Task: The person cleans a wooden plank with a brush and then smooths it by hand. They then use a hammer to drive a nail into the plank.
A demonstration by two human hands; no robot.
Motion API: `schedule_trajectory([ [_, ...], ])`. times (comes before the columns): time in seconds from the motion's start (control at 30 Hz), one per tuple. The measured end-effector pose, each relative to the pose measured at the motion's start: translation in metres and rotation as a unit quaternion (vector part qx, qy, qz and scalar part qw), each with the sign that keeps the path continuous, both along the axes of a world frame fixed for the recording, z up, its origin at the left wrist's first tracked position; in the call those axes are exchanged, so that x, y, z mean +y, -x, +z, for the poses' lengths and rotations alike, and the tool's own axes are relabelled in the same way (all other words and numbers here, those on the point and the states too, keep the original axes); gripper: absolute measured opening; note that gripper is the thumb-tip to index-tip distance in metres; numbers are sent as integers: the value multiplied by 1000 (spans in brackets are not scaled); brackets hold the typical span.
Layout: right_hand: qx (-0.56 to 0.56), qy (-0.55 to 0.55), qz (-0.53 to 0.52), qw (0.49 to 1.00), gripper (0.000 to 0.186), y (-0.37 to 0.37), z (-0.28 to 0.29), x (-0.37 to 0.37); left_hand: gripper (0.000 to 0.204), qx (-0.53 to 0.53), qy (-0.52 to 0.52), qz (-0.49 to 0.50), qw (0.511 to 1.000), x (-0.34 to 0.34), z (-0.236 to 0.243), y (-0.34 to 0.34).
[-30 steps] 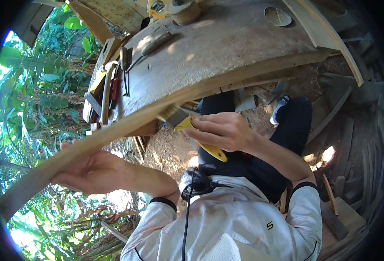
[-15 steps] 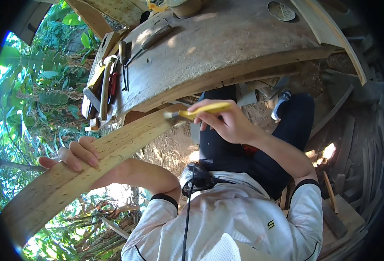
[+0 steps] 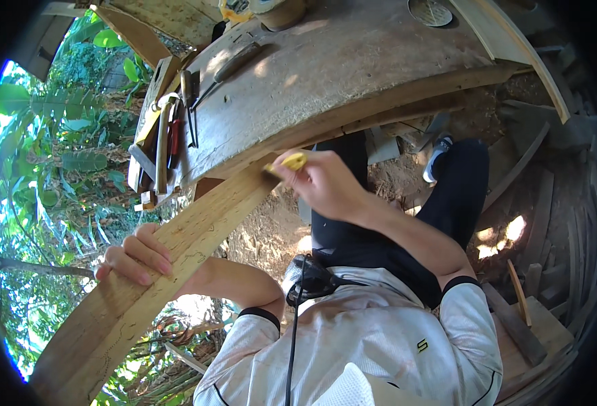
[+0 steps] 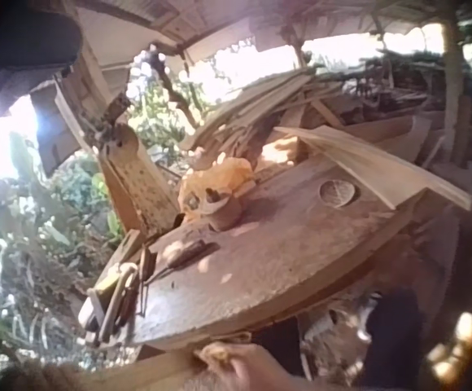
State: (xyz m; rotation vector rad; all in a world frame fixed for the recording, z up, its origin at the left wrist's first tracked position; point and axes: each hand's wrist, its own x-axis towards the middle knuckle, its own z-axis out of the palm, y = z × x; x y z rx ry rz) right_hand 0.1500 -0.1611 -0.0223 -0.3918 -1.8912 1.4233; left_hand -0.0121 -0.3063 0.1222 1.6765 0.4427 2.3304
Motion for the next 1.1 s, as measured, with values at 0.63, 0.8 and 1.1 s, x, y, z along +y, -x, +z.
schedule_trajectory([
  [0.63, 89, -139, -178, 970, 18, -65, 71, 39, 28, -217, -141, 48, 965, -6, 12, 7],
  [0.8, -16, -291, -198, 936, 29, -68, 92, 38, 31, -183, -61, -64, 979, 67, -41, 17],
  [1.1, -33, -243, -290, 925, 25, -74, 59, 123, 63, -263, 27, -74, 962, 72, -39, 1],
])
